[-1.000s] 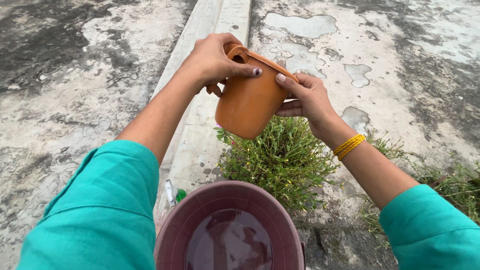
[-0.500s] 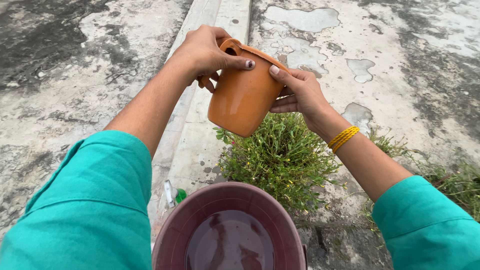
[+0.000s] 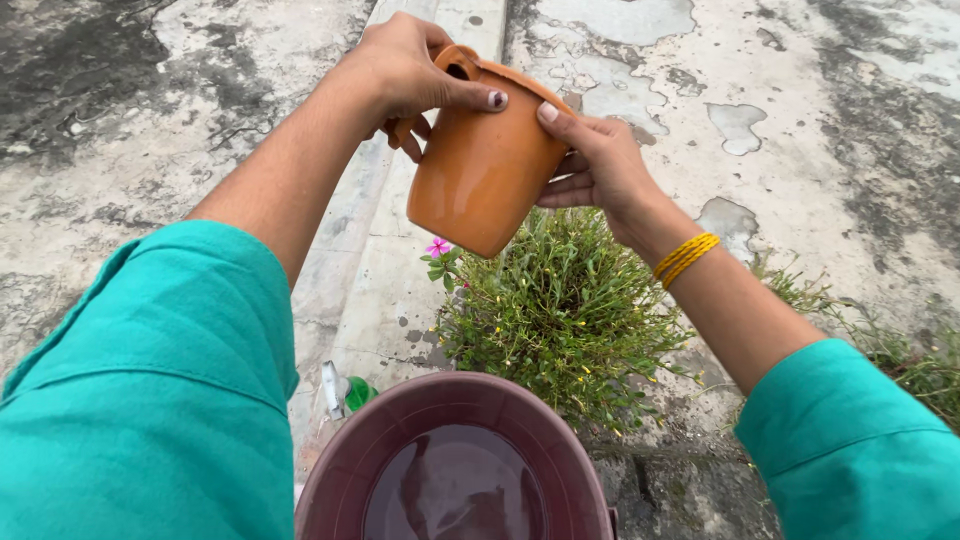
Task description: The person fills a plastic mug with water from a bucket and pours it onto several potted plants outdoors.
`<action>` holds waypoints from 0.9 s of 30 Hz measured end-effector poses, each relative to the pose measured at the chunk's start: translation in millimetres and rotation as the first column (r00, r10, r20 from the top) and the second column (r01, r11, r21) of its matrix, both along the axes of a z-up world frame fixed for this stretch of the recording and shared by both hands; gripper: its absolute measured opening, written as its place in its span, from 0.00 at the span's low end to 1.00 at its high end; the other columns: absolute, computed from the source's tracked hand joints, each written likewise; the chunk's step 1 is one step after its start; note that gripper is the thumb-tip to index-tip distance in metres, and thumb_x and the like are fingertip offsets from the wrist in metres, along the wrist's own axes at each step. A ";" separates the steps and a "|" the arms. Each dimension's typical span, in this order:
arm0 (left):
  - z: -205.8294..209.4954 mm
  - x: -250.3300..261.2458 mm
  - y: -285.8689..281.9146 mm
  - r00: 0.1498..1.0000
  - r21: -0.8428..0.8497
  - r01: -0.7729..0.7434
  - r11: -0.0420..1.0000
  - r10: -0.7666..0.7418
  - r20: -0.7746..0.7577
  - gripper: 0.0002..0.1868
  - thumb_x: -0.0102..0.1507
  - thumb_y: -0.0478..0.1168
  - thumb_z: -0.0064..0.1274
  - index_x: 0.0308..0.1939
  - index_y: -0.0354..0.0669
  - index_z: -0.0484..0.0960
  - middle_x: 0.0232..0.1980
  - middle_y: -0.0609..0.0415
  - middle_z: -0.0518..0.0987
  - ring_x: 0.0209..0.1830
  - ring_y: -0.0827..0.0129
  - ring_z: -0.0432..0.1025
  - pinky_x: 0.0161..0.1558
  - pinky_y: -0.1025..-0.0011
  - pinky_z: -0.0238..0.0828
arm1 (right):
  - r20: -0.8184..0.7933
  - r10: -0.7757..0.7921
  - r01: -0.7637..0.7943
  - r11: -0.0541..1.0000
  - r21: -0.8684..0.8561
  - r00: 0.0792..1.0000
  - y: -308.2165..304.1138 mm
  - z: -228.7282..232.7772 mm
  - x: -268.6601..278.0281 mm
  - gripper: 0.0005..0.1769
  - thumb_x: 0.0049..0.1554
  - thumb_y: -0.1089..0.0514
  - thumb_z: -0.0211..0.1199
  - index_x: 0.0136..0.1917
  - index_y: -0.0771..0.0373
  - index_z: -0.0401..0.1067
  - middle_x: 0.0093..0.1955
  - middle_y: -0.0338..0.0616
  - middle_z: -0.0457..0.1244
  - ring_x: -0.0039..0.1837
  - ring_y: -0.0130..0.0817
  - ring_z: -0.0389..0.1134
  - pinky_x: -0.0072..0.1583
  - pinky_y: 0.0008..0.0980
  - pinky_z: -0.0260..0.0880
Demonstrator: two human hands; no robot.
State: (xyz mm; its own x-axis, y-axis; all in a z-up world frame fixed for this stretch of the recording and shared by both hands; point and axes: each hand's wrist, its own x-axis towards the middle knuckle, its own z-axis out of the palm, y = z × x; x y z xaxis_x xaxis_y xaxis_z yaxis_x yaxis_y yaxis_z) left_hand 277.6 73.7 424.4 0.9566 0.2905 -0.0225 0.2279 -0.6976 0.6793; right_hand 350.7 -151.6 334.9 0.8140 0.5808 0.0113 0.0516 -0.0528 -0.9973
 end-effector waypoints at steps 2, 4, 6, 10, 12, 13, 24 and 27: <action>-2.7 5.3 3.3 1.000 -0.020 0.012 1.000 -0.011 0.021 0.35 0.50 0.55 0.73 0.51 0.36 0.81 0.42 0.40 0.84 0.30 0.53 0.83 0.20 0.58 0.82 | 0.015 0.017 -0.018 1.000 0.003 1.000 1.6 1.6 7.1 0.37 0.55 0.33 0.62 0.58 0.70 0.72 0.45 0.61 0.72 0.40 0.45 0.78 0.43 0.36 0.85; -4.7 10.3 5.8 0.999 -0.055 0.007 0.998 -0.004 0.040 0.35 0.49 0.55 0.73 0.51 0.38 0.80 0.43 0.41 0.84 0.31 0.54 0.83 0.20 0.57 0.84 | 0.030 0.030 -0.030 1.000 0.006 0.999 3.8 3.4 13.3 0.37 0.56 0.33 0.62 0.57 0.71 0.72 0.45 0.61 0.71 0.40 0.45 0.78 0.43 0.36 0.85; -6.4 14.7 7.6 0.999 -0.062 -0.006 0.998 0.009 0.038 0.35 0.49 0.55 0.73 0.52 0.40 0.80 0.44 0.42 0.84 0.32 0.54 0.83 0.21 0.57 0.84 | 0.043 0.038 -0.038 0.999 0.007 0.998 6.1 4.1 18.5 0.36 0.56 0.33 0.62 0.57 0.71 0.72 0.45 0.60 0.71 0.40 0.45 0.78 0.43 0.37 0.85; -10.5 26.6 12.5 1.000 -0.028 -0.020 0.999 0.020 0.014 0.34 0.51 0.56 0.71 0.54 0.44 0.79 0.46 0.40 0.83 0.32 0.51 0.83 0.23 0.58 0.83 | 0.052 0.062 -0.063 0.998 0.026 0.997 9.5 2.5 28.7 0.37 0.56 0.33 0.62 0.57 0.71 0.72 0.46 0.60 0.71 0.40 0.45 0.77 0.43 0.37 0.85; -13.8 34.5 15.9 1.000 -0.032 -0.008 0.999 0.008 0.007 0.35 0.51 0.56 0.71 0.56 0.45 0.79 0.47 0.40 0.83 0.33 0.50 0.83 0.23 0.58 0.83 | 0.057 0.063 -0.065 0.998 0.018 0.996 9.5 2.0 33.3 0.38 0.56 0.32 0.61 0.57 0.72 0.72 0.45 0.59 0.71 0.40 0.44 0.77 0.43 0.37 0.85; -15.7 38.4 17.9 1.000 -0.042 0.000 0.999 0.000 0.003 0.35 0.51 0.56 0.71 0.56 0.45 0.79 0.47 0.40 0.83 0.33 0.49 0.83 0.23 0.57 0.83 | 0.064 0.056 -0.057 0.998 0.010 0.996 10.0 1.4 35.2 0.38 0.56 0.32 0.61 0.57 0.72 0.72 0.45 0.60 0.71 0.40 0.44 0.78 0.43 0.37 0.85; -31.9 74.0 25.3 0.997 0.054 0.037 0.998 -0.033 -0.068 0.44 0.54 0.67 0.64 0.61 0.38 0.75 0.47 0.31 0.81 0.33 0.46 0.82 0.26 0.61 0.81 | 0.066 0.061 -0.061 0.998 -0.007 0.996 9.4 -2.2 59.3 0.40 0.55 0.31 0.61 0.58 0.73 0.71 0.46 0.63 0.71 0.43 0.47 0.78 0.46 0.37 0.86; -35.1 84.4 25.7 0.995 0.093 0.048 0.995 -0.039 -0.094 0.45 0.54 0.70 0.62 0.60 0.37 0.77 0.45 0.30 0.82 0.29 0.48 0.83 0.28 0.62 0.79 | 0.065 0.043 -0.042 0.999 -0.014 0.997 8.0 -2.9 63.7 0.40 0.55 0.31 0.61 0.58 0.71 0.71 0.46 0.64 0.70 0.43 0.48 0.78 0.45 0.38 0.85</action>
